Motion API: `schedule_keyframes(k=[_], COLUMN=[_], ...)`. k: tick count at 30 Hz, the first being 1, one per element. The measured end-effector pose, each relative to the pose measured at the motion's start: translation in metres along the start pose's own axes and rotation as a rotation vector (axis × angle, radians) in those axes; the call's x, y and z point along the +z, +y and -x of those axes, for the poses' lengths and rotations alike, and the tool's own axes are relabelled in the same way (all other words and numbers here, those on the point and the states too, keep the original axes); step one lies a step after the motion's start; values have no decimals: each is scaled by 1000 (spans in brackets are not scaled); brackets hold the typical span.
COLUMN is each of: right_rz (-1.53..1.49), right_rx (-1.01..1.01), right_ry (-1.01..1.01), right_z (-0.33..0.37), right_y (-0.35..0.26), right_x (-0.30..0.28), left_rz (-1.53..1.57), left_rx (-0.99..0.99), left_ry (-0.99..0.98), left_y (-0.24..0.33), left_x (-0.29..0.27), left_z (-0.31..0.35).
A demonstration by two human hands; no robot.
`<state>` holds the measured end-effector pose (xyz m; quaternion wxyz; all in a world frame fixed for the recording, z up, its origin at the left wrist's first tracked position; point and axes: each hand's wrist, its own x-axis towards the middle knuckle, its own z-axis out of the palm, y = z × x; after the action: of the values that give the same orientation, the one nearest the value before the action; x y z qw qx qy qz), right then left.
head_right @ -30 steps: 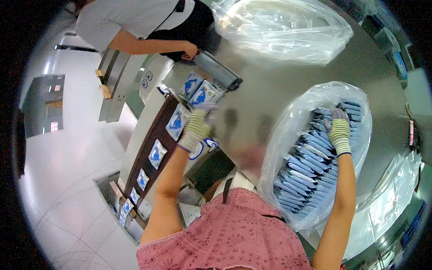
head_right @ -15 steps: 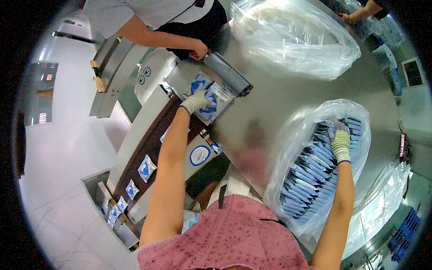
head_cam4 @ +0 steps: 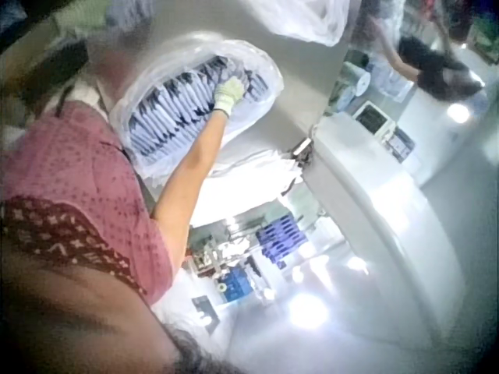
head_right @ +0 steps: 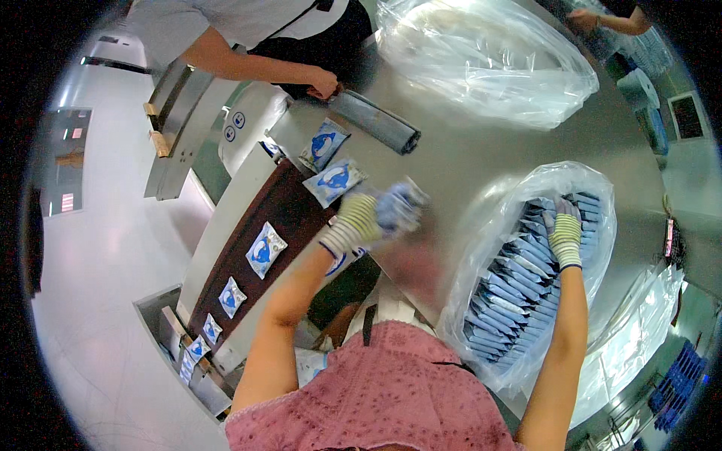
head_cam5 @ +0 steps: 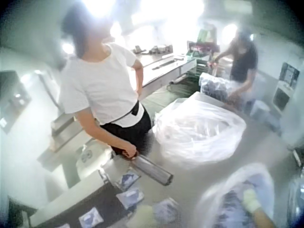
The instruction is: The person sorts small blue and white pouches into a large plastic bag by hand on a stainless steel work surface.
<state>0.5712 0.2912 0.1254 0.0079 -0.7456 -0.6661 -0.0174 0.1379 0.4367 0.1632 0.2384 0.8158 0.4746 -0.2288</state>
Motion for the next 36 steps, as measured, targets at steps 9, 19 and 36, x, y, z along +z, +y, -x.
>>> schedule_keyframes(k=[9, 19, 36], right_rz=[-41, -110, -271], right_rx=[47, 92, -54], right_ry=[-48, -140, -188], right_z=[-9, -2, 11], right_y=[-5, -1, -3], right_x=[-3, 10, -8], left_rz=[193, -78, 211], left_rx=[45, 297, 305], left_ry=[181, 96, -375], left_y=[-76, 31, 261], left_x=[-6, 26, -78], left_z=[-61, -24, -166])
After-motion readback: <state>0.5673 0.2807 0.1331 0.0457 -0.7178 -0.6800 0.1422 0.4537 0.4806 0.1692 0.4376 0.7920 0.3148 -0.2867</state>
